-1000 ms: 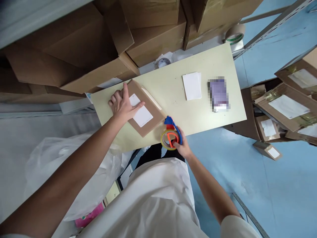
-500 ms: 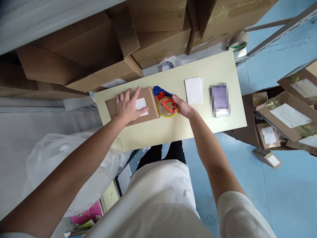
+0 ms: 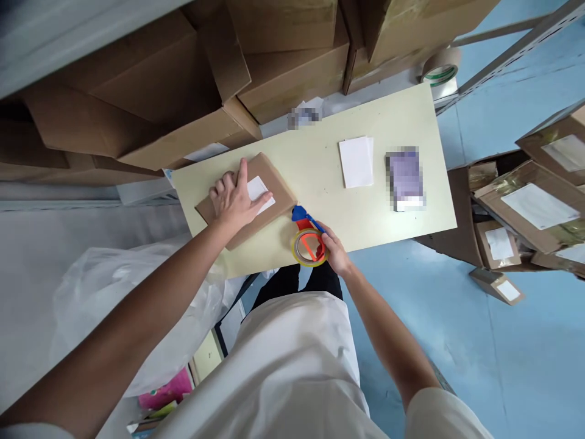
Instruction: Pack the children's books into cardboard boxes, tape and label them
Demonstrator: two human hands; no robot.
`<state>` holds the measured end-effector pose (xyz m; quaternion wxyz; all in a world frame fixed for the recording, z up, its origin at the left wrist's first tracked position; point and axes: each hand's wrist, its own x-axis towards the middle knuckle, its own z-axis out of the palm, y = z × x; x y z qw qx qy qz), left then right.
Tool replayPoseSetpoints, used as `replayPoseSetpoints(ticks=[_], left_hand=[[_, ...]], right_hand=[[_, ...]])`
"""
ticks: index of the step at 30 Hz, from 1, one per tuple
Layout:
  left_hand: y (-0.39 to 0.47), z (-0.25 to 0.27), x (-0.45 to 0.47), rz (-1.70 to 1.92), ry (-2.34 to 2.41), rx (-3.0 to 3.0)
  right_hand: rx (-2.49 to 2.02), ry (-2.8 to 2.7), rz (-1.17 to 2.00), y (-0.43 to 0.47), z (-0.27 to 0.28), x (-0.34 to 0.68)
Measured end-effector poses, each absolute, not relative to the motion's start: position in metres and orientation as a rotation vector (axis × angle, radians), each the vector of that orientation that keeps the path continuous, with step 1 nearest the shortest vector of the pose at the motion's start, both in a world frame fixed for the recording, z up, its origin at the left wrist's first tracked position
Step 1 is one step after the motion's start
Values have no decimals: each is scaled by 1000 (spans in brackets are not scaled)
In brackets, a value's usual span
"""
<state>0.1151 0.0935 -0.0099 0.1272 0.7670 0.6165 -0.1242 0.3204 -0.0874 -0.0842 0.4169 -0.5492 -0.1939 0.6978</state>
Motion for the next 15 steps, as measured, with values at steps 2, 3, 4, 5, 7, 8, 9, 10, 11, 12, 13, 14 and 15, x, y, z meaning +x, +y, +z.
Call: replayPoseSetpoints(ticks=[2,3,4,5,7,8,9,10,11,12,13,14,15], left_hand=[[79,-10,111,-340,1864,2142],[71,-11,109,-320,1899,2111],[65,-11,108,-300,1935,2096],[61,-10,107,-283,1957,2103],[63,-9,110,-253,1911,2186],[67,-9,112,-237,1840,2245],[74,-9,115,-220,1750,2298],[81,-9,117,-202,1667,2335],[88,-9,119,-183,1607,2356],[94,-10,119,-164,1576,2364],[98,-11,119,-149,1562,2366],[100,-13,118,-142,1554,2366],[100,-14,117,-142,1549,2367]], right_hand=[[-1372,-468,1748,-62,-81,324],[-1362,-467,1776,-47,-79,329],[-1349,-468,1817,-31,-77,336],[-1333,-474,1874,-15,-75,343],[-1299,-503,2006,14,-73,355],[-1294,-525,2064,27,-72,358],[-1299,-552,2110,37,-71,360],[-1314,-580,2140,45,-72,361],[-1336,-608,2155,51,-72,361],[-1357,-633,2162,55,-73,362],[-1374,-657,2164,56,-73,363],[-1389,-681,2162,56,-74,366],[-1401,-710,2161,54,-73,370]])
